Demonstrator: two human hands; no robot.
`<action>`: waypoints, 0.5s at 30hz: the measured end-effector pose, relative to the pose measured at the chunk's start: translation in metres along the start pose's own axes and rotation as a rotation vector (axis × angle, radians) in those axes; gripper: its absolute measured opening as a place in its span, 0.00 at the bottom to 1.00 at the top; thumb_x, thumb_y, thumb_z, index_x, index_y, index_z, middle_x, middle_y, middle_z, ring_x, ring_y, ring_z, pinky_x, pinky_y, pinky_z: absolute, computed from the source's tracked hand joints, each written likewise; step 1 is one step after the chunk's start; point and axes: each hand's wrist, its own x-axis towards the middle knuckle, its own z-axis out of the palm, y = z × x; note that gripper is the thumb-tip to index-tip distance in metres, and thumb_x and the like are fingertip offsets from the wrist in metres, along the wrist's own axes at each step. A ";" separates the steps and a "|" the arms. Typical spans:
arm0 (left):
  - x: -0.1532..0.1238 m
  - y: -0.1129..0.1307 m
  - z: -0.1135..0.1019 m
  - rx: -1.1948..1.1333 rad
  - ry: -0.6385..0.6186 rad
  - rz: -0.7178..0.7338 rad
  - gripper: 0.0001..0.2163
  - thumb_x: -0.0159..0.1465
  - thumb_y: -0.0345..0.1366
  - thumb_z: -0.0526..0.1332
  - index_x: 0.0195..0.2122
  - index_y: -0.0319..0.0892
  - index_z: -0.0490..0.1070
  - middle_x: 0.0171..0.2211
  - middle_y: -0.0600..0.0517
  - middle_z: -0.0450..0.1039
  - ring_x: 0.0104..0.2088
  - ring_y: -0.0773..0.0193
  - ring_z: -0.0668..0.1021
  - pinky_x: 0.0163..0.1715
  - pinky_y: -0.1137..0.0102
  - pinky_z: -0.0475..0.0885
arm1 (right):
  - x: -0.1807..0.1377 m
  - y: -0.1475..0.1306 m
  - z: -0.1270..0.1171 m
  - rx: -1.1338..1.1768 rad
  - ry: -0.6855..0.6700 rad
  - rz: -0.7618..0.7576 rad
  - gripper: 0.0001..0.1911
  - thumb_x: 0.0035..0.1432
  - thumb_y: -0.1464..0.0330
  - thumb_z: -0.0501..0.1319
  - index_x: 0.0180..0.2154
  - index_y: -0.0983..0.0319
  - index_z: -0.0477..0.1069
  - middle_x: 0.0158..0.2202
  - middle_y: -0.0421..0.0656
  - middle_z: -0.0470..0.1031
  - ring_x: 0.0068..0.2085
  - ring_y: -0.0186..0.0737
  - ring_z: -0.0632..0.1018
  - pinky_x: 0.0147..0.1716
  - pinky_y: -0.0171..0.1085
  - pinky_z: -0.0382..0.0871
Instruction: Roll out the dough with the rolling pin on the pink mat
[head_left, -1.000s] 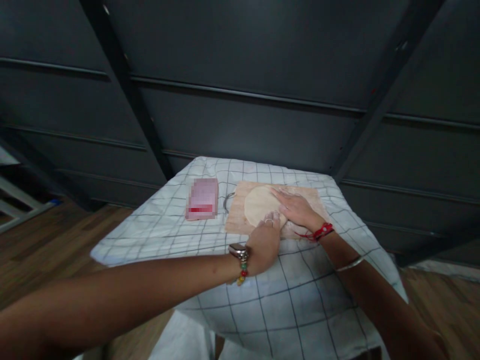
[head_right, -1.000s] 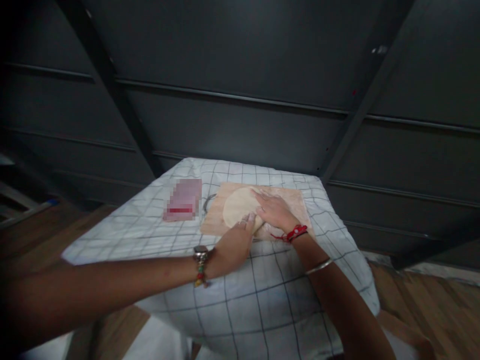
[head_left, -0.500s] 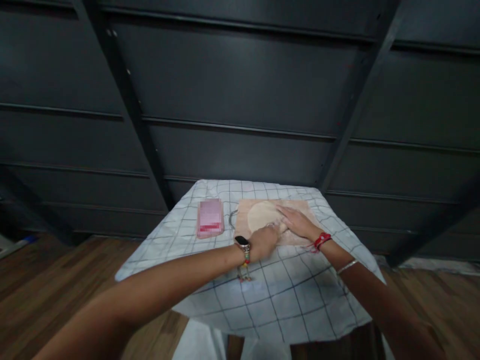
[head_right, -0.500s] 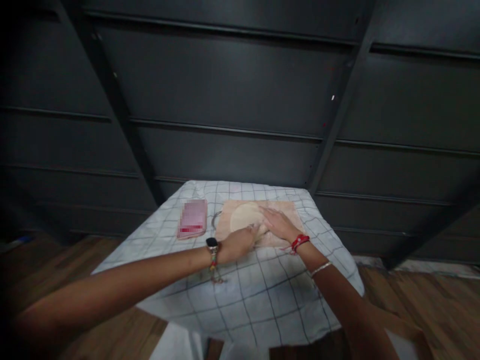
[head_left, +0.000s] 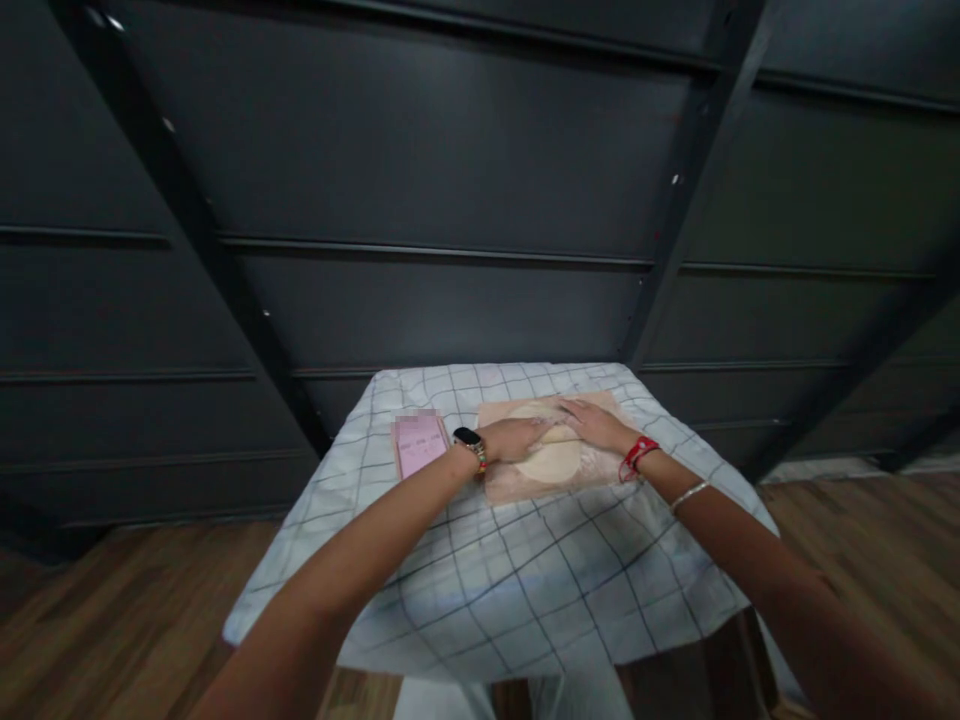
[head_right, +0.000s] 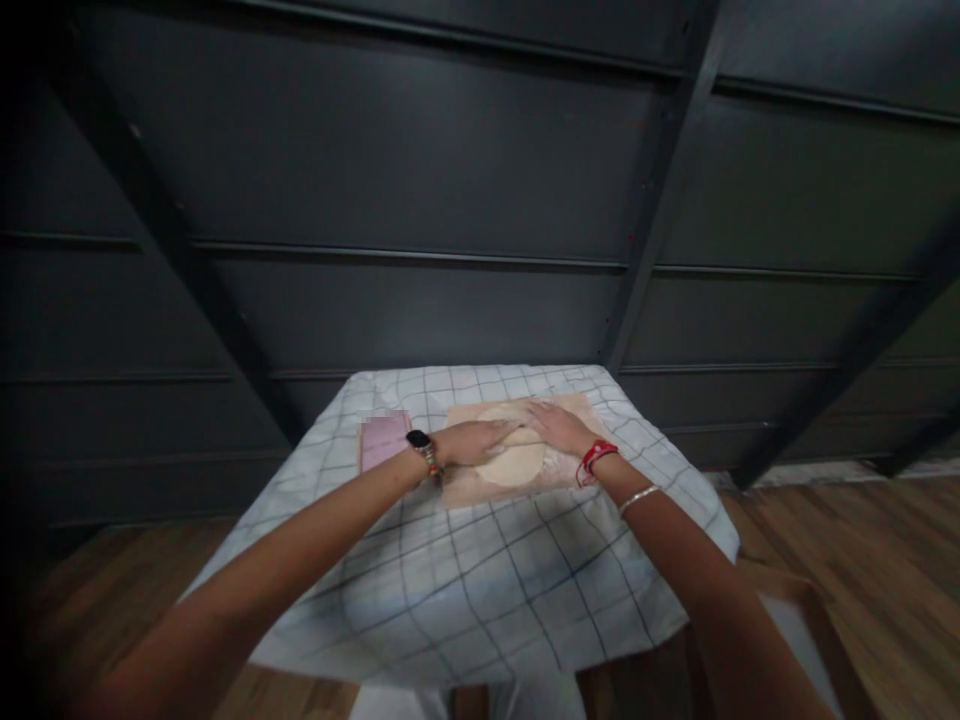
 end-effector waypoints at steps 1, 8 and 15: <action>0.002 -0.005 0.004 -0.030 0.022 -0.010 0.23 0.65 0.38 0.50 0.61 0.40 0.53 0.58 0.45 0.62 0.55 0.58 0.68 0.53 0.68 0.60 | 0.000 0.001 0.002 -0.006 -0.011 0.020 0.25 0.64 0.65 0.42 0.61 0.63 0.56 0.61 0.46 0.61 0.61 0.40 0.62 0.60 0.44 0.52; 0.011 -0.032 0.007 -0.105 0.086 -0.220 0.25 0.68 0.42 0.42 0.63 0.36 0.51 0.63 0.42 0.51 0.63 0.54 0.55 0.59 0.62 0.51 | 0.002 0.004 0.008 -0.054 -0.090 0.124 0.27 0.63 0.67 0.42 0.62 0.64 0.55 0.63 0.45 0.57 0.63 0.41 0.57 0.61 0.42 0.49; -0.005 -0.016 0.005 -0.058 0.022 -0.244 0.27 0.68 0.42 0.39 0.65 0.34 0.46 0.65 0.42 0.45 0.64 0.58 0.50 0.61 0.66 0.46 | -0.021 -0.013 0.003 -0.041 -0.223 0.177 0.29 0.65 0.64 0.38 0.63 0.67 0.52 0.64 0.47 0.53 0.65 0.42 0.53 0.61 0.41 0.48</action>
